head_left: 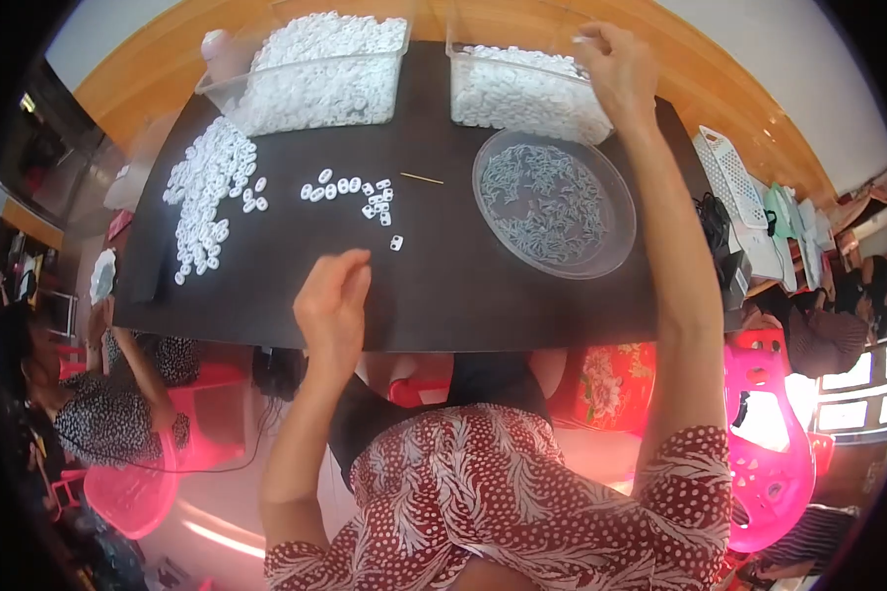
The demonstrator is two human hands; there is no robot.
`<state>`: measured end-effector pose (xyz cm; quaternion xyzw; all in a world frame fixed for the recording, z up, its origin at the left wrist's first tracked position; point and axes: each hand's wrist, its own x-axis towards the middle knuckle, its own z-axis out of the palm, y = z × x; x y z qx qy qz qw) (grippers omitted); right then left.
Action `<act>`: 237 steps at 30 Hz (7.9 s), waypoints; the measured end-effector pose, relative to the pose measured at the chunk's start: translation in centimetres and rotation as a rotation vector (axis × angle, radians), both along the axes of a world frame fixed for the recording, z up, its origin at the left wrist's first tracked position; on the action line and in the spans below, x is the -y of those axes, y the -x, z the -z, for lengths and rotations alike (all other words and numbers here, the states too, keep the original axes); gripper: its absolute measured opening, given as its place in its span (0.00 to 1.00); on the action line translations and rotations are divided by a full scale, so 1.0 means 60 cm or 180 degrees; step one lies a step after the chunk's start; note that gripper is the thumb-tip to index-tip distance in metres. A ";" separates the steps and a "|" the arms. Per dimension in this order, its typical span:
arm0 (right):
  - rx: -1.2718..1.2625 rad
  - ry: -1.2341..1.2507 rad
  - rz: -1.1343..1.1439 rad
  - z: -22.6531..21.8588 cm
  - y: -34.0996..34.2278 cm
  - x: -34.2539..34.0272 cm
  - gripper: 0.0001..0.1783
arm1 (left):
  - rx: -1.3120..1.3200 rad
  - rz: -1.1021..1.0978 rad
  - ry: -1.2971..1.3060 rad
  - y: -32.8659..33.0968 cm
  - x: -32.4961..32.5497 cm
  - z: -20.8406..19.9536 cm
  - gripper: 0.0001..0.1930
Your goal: Manually assembling small white plastic components with metal pins at a workshop table.
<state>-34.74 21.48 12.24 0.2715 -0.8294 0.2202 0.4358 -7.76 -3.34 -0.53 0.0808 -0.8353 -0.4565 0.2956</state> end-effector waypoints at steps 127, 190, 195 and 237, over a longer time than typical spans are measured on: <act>0.3228 0.1033 -0.2021 0.188 -0.282 0.136 0.04 | 0.1662 0.1392 -0.4495 0.059 -0.007 -0.018 0.06; 0.3817 0.1973 -0.2674 0.179 -0.318 0.156 0.13 | 0.0061 0.0362 -0.3271 0.015 -0.057 -0.028 0.02; 0.2646 0.1065 -0.2225 0.181 -0.326 0.159 0.13 | 0.0421 0.0370 -0.3840 0.018 -0.048 -0.035 0.03; 0.2347 0.0970 -0.2166 0.158 -0.340 0.133 0.03 | 0.0474 0.0894 -0.4123 -0.021 -0.057 -0.031 0.08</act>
